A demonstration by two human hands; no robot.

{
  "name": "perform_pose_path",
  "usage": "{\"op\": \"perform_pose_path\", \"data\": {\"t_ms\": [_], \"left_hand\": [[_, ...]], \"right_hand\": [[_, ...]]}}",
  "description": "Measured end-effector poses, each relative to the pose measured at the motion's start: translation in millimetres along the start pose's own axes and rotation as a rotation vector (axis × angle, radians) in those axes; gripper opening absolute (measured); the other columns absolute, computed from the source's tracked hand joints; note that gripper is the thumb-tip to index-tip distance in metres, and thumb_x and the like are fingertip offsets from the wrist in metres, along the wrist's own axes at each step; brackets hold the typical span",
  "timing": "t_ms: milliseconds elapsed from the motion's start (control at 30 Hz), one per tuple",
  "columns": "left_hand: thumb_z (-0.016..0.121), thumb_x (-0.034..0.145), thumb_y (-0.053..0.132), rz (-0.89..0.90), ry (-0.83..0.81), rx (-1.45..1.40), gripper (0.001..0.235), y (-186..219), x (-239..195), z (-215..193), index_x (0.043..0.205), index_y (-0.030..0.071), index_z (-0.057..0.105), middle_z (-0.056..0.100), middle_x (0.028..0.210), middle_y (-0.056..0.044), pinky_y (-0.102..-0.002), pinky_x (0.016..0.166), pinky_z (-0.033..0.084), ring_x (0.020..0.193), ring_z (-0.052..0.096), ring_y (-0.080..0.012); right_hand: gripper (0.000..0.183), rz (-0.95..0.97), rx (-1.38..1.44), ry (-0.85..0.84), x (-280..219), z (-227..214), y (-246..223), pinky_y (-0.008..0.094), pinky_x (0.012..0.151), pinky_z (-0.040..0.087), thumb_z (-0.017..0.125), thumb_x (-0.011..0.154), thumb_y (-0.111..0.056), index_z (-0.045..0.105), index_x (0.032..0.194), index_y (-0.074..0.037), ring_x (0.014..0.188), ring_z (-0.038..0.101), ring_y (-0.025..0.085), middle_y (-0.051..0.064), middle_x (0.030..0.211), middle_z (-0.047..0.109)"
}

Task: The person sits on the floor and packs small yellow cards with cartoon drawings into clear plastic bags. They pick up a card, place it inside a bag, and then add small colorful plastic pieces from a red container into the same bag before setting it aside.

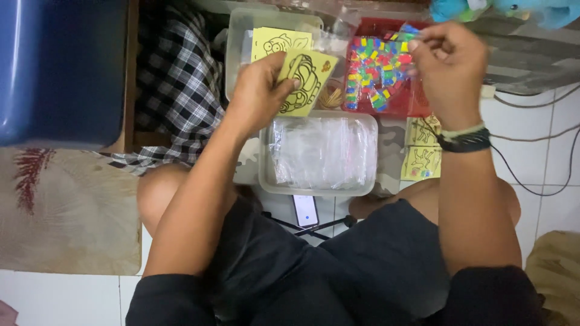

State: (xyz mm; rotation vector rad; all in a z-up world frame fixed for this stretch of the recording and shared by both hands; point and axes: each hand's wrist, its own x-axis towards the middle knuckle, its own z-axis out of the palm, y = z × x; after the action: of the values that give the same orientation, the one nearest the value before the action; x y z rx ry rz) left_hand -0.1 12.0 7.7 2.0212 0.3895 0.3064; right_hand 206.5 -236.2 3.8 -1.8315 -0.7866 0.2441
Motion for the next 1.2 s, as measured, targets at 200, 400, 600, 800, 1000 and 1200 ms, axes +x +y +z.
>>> {"op": "perform_pose_path", "data": {"t_ms": [200, 400, 600, 800, 1000, 1200], "left_hand": [[0.071, 0.087, 0.0, 0.122, -0.07, 0.059, 0.01, 9.9, -4.5, 14.0, 0.095, -0.001, 0.064, 0.068, 0.07, -0.008, -0.034, 0.055, 0.047, 0.054, 0.058, -0.02], [0.073, 0.089, 0.0, 0.122, -0.112, 0.028, 0.011, 5.9, -4.6, 22.2, 0.096, -0.002, 0.066, 0.067, 0.069, -0.006, -0.031, 0.051, 0.043, 0.053, 0.054, -0.0156], [0.074, 0.089, 0.0, 0.101, -0.116, 0.007, 0.01, 5.2, -4.1, 24.1, 0.095, -0.002, 0.066, 0.066, 0.068, -0.005, -0.029, 0.051, 0.043, 0.054, 0.052, -0.014], [0.073, 0.09, -0.001, 0.136, -0.09, 0.0, 0.008, 3.4, -3.9, 23.8, 0.091, -0.001, 0.064, 0.063, 0.066, -0.004, -0.03, 0.051, 0.041, 0.052, 0.05, -0.0148], [0.075, 0.09, 0.0, 0.084, -0.109, -0.046, 0.009, -0.1, -2.5, 26.2, 0.092, 0.001, 0.067, 0.062, 0.064, -0.001, -0.027, 0.049, 0.039, 0.052, 0.048, -0.0108], [0.073, 0.09, -0.002, 0.092, -0.109, -0.099, 0.01, 1.5, -2.9, 23.7, 0.092, 0.0, 0.064, 0.061, 0.069, -0.001, -0.026, 0.051, 0.039, 0.056, 0.046, -0.0097]], "right_hand": [[0.023, -0.136, 0.363, -0.023, -6.8, 12.5, -36.4, 0.024, 0.101, 0.054, 0.062, 0.103, 0.014, 0.054, 0.113, -0.004, 0.106, 0.063, 0.013, 0.009, 0.123, 0.064], [0.021, -0.26, 0.16, -0.046, -2.2, 29.9, -36.7, 0.035, 0.103, 0.05, 0.074, 0.092, 0.018, 0.066, 0.107, 0.006, 0.123, 0.054, 0.027, 0.02, 0.134, 0.056], [0.018, -0.206, 0.117, -0.112, -3.5, 40.2, -40.4, 0.03, 0.089, 0.049, 0.076, 0.087, 0.014, 0.068, 0.101, 0.007, 0.106, 0.061, 0.021, 0.018, 0.125, 0.066], [0.023, -0.095, 0.26, -0.158, -3.5, 39.8, -40.6, 0.028, 0.097, 0.054, 0.068, 0.092, 0.016, 0.057, 0.106, 0.001, 0.107, 0.064, 0.018, 0.017, 0.131, 0.063], [0.017, -0.078, 0.227, -0.201, -7.3, 46.8, -44.3, 0.027, 0.096, 0.051, 0.063, 0.096, 0.01, 0.063, 0.112, 0.005, 0.105, 0.063, 0.017, 0.018, 0.134, 0.059], [0.018, -0.187, 0.175, -0.267, -6.0, 38.7, -54.6, 0.034, 0.109, 0.049, 0.06, 0.1, 0.006, 0.061, 0.118, 0.005, 0.121, 0.064, 0.022, 0.015, 0.105, 0.073]]}}
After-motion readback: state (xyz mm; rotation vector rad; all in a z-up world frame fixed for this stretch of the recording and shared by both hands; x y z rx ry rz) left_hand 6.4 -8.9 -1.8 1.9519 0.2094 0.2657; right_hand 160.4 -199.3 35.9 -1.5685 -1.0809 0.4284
